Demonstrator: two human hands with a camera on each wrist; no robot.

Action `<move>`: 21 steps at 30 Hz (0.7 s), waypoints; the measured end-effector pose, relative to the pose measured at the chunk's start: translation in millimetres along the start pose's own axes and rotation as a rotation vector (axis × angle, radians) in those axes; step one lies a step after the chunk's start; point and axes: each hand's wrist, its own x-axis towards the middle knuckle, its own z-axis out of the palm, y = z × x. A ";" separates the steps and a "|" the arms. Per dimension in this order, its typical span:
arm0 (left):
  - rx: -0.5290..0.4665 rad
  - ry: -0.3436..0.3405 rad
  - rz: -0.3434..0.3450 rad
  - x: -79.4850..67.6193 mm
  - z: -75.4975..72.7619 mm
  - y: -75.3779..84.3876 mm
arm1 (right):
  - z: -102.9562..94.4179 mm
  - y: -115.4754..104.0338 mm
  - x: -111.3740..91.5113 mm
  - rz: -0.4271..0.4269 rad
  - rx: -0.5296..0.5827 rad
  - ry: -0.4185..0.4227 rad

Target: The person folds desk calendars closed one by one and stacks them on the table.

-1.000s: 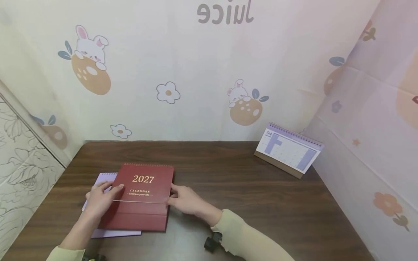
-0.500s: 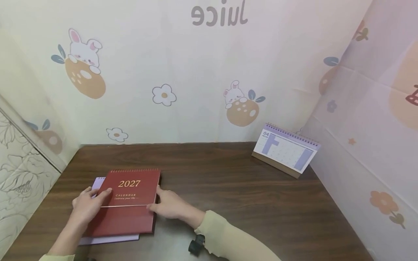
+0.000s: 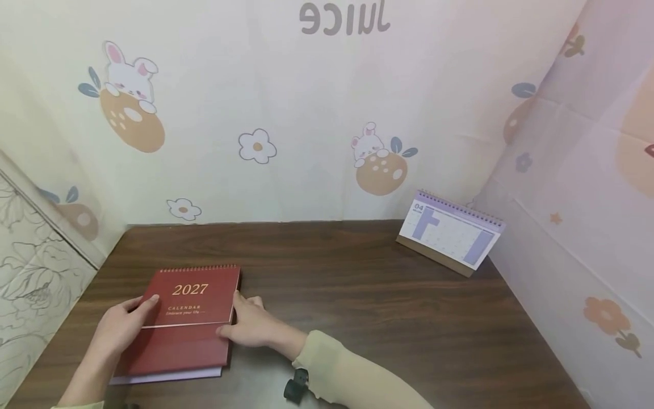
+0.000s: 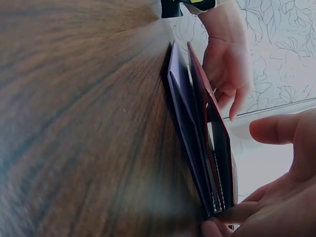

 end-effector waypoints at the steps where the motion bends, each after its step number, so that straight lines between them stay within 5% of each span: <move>1: 0.006 0.010 0.001 -0.3 0.3 -0.4 | -0.2 -0.2 0.0 0.002 0.002 -0.001; 10: -0.052 0.027 -0.046 -7.9 -3.1 -4.1 | 1.5 -0.7 -0.3 -0.014 -0.050 -0.001; 21: -0.064 -0.033 -0.030 -6.1 -2.2 -10.2 | 5.1 8.1 1.0 -0.057 -0.037 0.005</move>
